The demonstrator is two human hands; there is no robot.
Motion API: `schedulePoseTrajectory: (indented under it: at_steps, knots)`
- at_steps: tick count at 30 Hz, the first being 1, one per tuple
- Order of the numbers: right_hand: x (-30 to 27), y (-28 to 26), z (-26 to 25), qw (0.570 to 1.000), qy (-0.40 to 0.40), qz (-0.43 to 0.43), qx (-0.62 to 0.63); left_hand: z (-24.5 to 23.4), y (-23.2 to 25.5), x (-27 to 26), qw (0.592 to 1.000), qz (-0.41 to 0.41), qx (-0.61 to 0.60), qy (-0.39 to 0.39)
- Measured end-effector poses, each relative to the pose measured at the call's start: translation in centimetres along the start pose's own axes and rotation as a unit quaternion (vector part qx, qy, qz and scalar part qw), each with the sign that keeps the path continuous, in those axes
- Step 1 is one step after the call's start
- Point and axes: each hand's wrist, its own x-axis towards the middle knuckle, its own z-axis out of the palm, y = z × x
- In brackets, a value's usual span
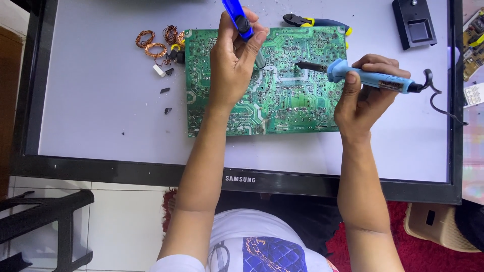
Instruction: A person uses a soldering iron and a desoldering pump to remove solder from a large circuit board.
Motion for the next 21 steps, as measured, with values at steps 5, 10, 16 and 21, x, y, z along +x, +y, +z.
schedulePoseTrajectory:
  at_steps: [5, 10, 16, 21]
  knots:
    - [0.0, 0.3, 0.1, 1.000, 0.015, 0.007, 0.016, 0.0, 0.0, 0.0, 1.000, 0.002, -0.008, -0.003]
    - [0.4, 0.4, -0.1, 0.999, 0.029, 0.020, 0.020, -0.1, 0.4, 0.0, 1.000, -0.005, -0.017, 0.001]
    - [0.0, 1.8, -0.8, 0.995, 0.053, 0.074, 0.049, -0.3, 0.1, 0.0, 1.000, 0.004, -0.008, 0.005]
    - [-0.8, 3.1, -1.5, 0.990, 0.062, 0.124, 0.019, -0.2, 0.1, 0.0, 1.000, -0.005, -0.011, 0.005]
